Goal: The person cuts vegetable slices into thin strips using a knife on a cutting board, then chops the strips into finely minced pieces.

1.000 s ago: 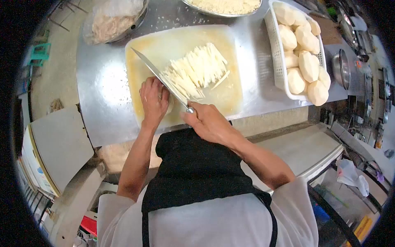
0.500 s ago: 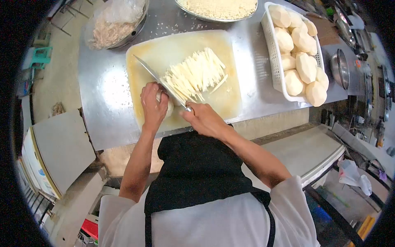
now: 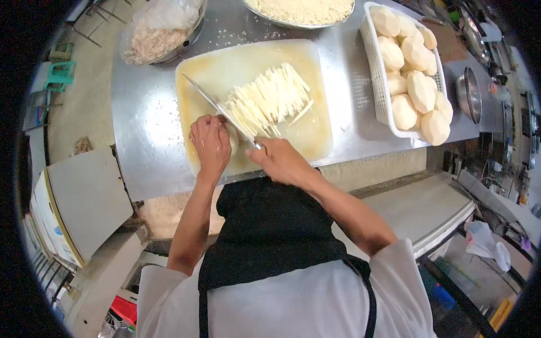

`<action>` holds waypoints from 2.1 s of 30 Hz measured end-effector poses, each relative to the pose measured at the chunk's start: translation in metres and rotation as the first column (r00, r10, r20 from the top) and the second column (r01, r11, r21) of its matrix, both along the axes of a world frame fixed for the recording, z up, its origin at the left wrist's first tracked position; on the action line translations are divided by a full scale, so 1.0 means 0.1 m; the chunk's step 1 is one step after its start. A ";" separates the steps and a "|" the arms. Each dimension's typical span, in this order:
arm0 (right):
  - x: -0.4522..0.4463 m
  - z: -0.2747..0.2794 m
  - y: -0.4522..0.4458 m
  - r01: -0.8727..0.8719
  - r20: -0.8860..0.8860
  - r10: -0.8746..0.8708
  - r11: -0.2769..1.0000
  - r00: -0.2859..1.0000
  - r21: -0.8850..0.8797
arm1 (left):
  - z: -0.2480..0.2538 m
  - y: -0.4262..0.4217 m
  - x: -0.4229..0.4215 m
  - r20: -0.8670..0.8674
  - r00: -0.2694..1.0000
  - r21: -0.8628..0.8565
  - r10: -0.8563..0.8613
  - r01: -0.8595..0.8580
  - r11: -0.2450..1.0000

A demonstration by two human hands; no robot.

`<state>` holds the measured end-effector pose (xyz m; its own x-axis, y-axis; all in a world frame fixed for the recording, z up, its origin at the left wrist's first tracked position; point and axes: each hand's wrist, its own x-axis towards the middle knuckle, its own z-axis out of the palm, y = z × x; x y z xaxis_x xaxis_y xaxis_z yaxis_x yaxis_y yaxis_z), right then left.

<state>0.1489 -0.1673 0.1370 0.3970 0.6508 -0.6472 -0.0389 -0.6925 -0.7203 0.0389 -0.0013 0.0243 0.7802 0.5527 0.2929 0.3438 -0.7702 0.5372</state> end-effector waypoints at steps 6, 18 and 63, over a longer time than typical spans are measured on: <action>-0.08 -0.09 -0.05 -0.051 0.084 0.046 0.997 0.995 0.063 | -0.04 0.03 0.01 0.019 1.000 -0.054 0.008 -0.007 0.999; -0.05 -0.12 0.03 -0.047 0.039 0.045 0.997 0.998 0.060 | 0.00 0.04 0.01 0.030 0.999 -0.092 0.012 -0.009 0.996; -0.22 0.12 0.00 -0.046 0.041 0.044 0.997 0.998 0.063 | -0.09 -0.09 -0.11 0.167 0.985 -0.055 0.037 -0.028 0.998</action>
<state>0.1268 -0.1669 0.1492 0.3906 0.7084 -0.5879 0.0205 -0.6451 -0.7638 0.0278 -0.0106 0.0149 0.7041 0.5946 0.3882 0.2697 -0.7297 0.6284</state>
